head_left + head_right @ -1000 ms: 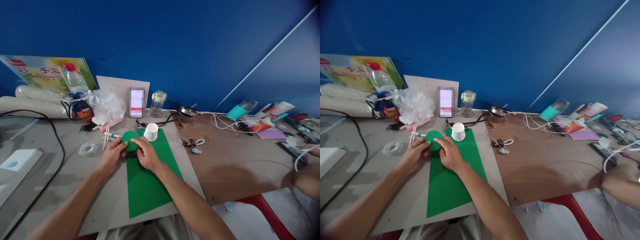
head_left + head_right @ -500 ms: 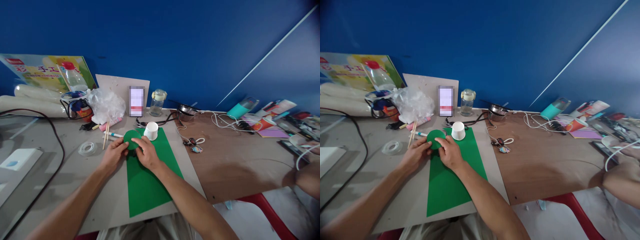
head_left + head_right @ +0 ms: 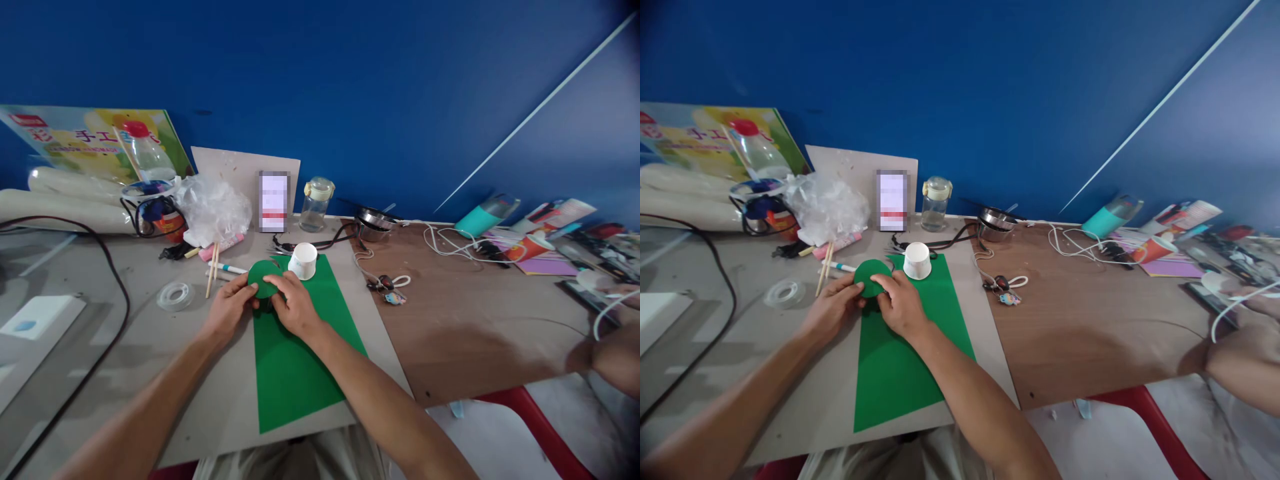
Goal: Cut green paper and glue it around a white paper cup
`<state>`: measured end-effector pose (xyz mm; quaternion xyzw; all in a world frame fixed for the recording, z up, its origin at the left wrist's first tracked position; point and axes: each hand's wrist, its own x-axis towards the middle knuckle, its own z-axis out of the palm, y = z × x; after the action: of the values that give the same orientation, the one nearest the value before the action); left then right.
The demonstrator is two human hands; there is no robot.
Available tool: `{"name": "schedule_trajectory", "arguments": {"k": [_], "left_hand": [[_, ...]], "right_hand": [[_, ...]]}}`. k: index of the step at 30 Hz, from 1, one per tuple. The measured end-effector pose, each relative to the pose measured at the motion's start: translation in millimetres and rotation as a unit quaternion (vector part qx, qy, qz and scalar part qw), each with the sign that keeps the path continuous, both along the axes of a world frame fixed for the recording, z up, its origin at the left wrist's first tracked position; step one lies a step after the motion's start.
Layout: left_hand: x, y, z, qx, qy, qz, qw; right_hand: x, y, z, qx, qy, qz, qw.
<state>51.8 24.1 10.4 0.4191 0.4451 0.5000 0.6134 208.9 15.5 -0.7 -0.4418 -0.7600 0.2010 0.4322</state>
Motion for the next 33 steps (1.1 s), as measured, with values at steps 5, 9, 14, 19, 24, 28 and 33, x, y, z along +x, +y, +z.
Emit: {"name": "schedule_trajectory", "arguments": {"k": [5,9,14,19,24,28,33], "left_hand": [[0.6,-0.2,1.7,-0.006,-0.016,0.002,1.0],[1.9,-1.2,5.0,-0.008,-0.031,-0.005,0.999],[2.6,-1.5,5.8,0.007,-0.032,-0.002,0.999],[0.2,1.6,8.1,0.007,-0.044,0.032,0.998],[-3.0,4.3,14.4,0.022,-0.069,0.077,0.994],[-5.0,6.1,15.4,0.012,-0.076,0.097,0.992],[-6.8,7.3,15.0,-0.001,-0.061,0.089,0.994]], "right_hand": [[-0.5,-0.7,-0.4,-0.001,0.003,0.004,1.0],[-1.9,-2.5,0.5,0.01,0.002,0.001,1.0],[-4.8,-7.1,4.1,0.024,-0.011,0.024,0.999],[1.3,-6.9,15.8,0.099,0.045,-0.061,0.992],[22.3,5.8,27.2,0.148,0.145,-0.22,0.953],[46.8,23.3,27.8,0.066,0.173,-0.291,0.939],[81.8,54.8,31.2,-0.089,-0.02,-0.285,0.954]]}}
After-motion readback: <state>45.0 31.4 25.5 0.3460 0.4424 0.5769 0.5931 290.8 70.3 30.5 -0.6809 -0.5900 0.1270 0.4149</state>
